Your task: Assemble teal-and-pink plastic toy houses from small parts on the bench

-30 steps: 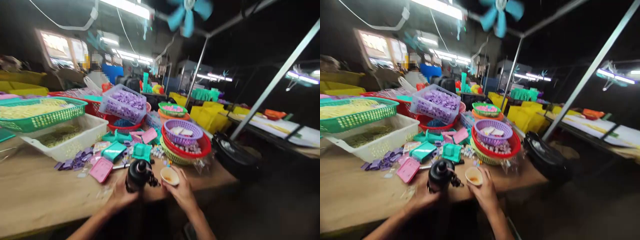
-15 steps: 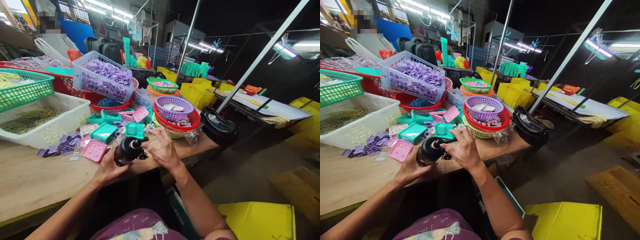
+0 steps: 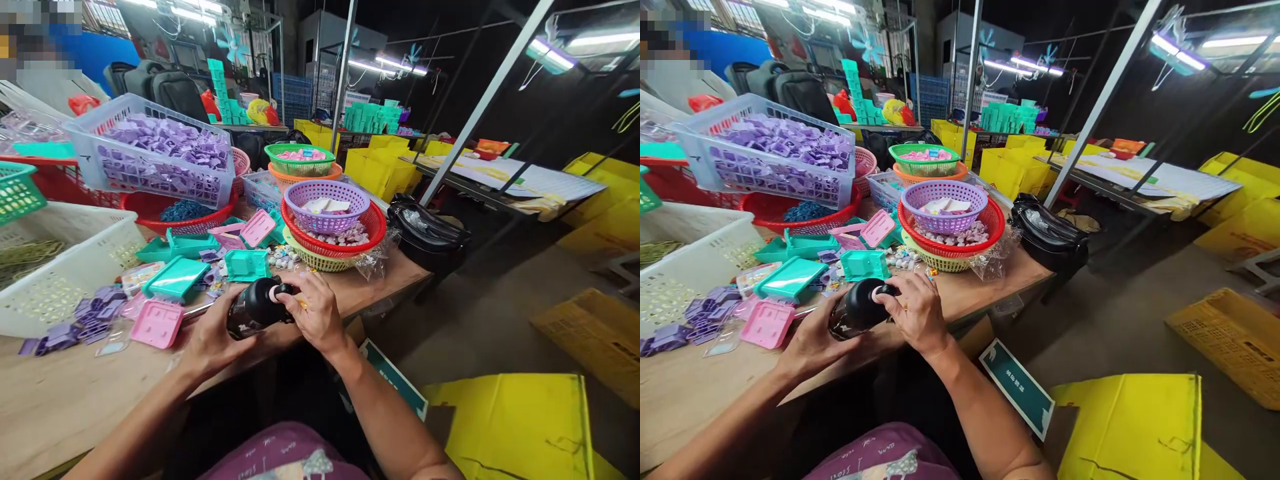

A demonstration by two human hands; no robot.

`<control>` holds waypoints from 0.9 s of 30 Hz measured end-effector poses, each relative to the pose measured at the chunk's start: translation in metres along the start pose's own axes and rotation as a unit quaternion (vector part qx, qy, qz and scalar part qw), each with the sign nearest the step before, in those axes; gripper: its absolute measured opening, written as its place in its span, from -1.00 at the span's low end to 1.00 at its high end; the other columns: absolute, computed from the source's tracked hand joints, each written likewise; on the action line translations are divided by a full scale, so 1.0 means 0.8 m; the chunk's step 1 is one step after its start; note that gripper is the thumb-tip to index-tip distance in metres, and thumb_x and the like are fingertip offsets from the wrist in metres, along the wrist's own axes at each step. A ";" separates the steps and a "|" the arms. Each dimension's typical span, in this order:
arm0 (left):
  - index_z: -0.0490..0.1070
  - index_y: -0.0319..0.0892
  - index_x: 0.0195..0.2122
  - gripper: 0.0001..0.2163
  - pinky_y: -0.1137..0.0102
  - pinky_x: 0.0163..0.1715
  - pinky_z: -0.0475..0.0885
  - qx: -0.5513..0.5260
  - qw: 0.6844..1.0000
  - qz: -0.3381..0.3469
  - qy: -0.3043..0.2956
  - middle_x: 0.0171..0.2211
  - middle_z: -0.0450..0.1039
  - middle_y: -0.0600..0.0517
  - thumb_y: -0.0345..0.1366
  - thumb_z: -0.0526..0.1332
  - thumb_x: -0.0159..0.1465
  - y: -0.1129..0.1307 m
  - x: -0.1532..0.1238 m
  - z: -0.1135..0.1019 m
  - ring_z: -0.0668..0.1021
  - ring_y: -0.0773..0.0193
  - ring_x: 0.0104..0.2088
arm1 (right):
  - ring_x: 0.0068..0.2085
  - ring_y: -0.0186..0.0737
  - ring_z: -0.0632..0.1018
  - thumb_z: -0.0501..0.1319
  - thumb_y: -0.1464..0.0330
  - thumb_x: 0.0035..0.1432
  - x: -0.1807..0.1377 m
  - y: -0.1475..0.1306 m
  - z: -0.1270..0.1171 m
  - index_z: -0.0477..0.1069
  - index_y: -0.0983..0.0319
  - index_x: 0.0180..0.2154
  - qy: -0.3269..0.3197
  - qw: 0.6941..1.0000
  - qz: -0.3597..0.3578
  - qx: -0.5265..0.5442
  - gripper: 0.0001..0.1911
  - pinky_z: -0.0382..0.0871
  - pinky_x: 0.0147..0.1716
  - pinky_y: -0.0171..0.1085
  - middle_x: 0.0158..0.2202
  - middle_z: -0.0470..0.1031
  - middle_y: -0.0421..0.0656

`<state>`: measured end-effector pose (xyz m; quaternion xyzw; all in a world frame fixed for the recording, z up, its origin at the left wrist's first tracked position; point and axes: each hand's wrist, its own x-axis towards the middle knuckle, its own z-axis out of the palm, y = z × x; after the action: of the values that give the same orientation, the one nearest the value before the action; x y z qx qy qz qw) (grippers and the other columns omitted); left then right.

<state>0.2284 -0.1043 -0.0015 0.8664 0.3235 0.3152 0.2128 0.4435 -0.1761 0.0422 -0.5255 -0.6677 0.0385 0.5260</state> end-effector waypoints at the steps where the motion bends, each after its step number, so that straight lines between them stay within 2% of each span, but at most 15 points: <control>1: 0.10 -0.12 0.25 -0.33 0.08 0.12 0.41 0.003 1.000 0.004 -0.005 0.15 0.34 -0.16 -0.23 0.33 0.14 0.003 0.003 0.001 0.47 -0.04 0.12 | -0.11 -0.13 0.51 0.16 0.17 0.33 -0.008 0.002 0.002 0.47 0.15 -0.11 0.023 1.000 0.019 0.004 -0.76 0.34 -0.03 -0.14 -0.17 0.55 -0.10; 4: 0.11 -0.13 0.24 -0.33 0.06 0.15 0.38 -0.002 1.000 0.014 -0.022 0.16 0.33 -0.18 -0.22 0.33 0.13 0.011 0.008 0.004 0.44 -0.06 0.14 | -0.13 -0.13 0.50 0.13 0.20 0.35 -0.029 0.009 0.008 0.43 0.16 -0.08 0.072 0.997 0.041 -0.005 -0.77 0.34 -0.04 -0.14 -0.17 0.54 -0.09; 9: 0.14 -0.14 0.24 -0.33 0.07 0.16 0.39 -0.025 0.999 -0.012 -0.047 0.16 0.35 -0.17 -0.15 0.33 0.13 0.007 0.004 0.007 0.45 -0.07 0.14 | -0.11 -0.10 0.49 0.09 0.18 0.36 -0.032 0.015 -0.003 0.39 0.17 -0.07 0.035 0.999 -0.009 0.008 -0.75 0.33 -0.04 -0.12 -0.13 0.54 -0.06; 11: 0.14 -0.13 0.24 -0.32 0.07 0.12 0.42 -0.024 0.998 -0.038 -0.047 0.13 0.38 -0.15 -0.15 0.33 0.13 0.001 -0.001 0.005 0.49 -0.07 0.10 | -0.12 -0.12 0.50 0.07 0.17 0.37 -0.028 0.018 -0.013 0.39 0.17 -0.06 0.045 0.997 0.015 0.061 -0.74 0.34 -0.05 -0.14 -0.14 0.53 -0.07; 13: 0.13 -0.12 0.24 -0.31 0.07 0.10 0.44 -0.025 0.997 -0.065 -0.039 0.11 0.40 -0.13 -0.11 0.34 0.12 -0.004 -0.005 0.003 0.51 -0.07 0.07 | -0.14 -0.17 0.51 0.05 0.15 0.37 -0.026 0.024 -0.020 0.37 0.16 -0.05 0.078 0.982 0.080 0.152 -0.72 0.37 -0.08 -0.18 -0.18 0.51 -0.11; 15: 0.14 -0.12 0.24 -0.29 0.07 0.10 0.44 -0.025 0.996 -0.080 -0.031 0.11 0.40 -0.12 -0.08 0.36 0.11 -0.004 -0.005 -0.001 0.52 -0.07 0.07 | -0.18 -0.22 0.51 0.07 0.11 0.36 -0.030 0.030 -0.021 0.38 0.15 -0.06 0.104 0.951 0.146 0.252 -0.70 0.39 -0.12 -0.23 -0.20 0.49 -0.15; 18: 0.15 -0.13 0.24 -0.28 0.09 0.09 0.45 -0.015 0.997 -0.069 -0.037 0.11 0.40 -0.12 -0.06 0.36 0.11 0.003 0.001 -0.008 0.52 -0.06 0.07 | -0.23 -0.28 0.50 0.14 0.08 0.31 -0.049 0.036 -0.011 0.43 0.15 -0.13 0.138 0.888 0.221 0.378 -0.70 0.41 -0.17 -0.29 -0.24 0.47 -0.19; 23: 0.15 -0.09 0.25 -0.31 0.15 0.02 0.49 0.041 0.994 -0.039 -0.093 0.13 0.40 -0.07 -0.10 0.35 0.12 0.013 0.015 -0.027 0.52 -0.02 0.05 | -0.34 -0.33 0.47 0.26 0.06 0.20 -0.095 0.027 0.017 0.47 0.14 -0.21 0.189 0.744 0.336 0.546 -0.70 0.45 -0.24 -0.28 -0.31 0.46 -0.22; 25: 0.15 -0.09 0.24 -0.31 0.17 -0.02 0.50 0.087 0.990 -0.025 -0.105 0.11 0.42 -0.06 -0.10 0.34 0.12 0.011 0.020 -0.033 0.53 -0.01 0.03 | -0.37 -0.35 0.46 0.27 0.07 0.20 -0.108 0.025 0.026 0.48 0.16 -0.22 0.184 0.711 0.357 0.577 -0.70 0.45 -0.25 -0.28 -0.35 0.45 -0.23; 27: 0.19 -0.11 0.21 -0.33 0.19 -0.09 0.51 0.134 0.985 -0.009 -0.105 0.04 0.45 -0.06 -0.07 0.35 0.10 0.008 0.026 -0.037 0.55 0.00 -0.05 | -0.38 -0.37 0.45 0.28 0.09 0.20 -0.117 0.025 0.033 0.48 0.17 -0.23 0.181 0.699 0.367 0.586 -0.71 0.44 -0.27 -0.31 -0.35 0.45 -0.23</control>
<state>0.2230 -0.0898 0.0317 0.9124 0.3463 0.1750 0.1306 0.4271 -0.2237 -0.0434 -0.3111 -0.1565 0.5162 0.7825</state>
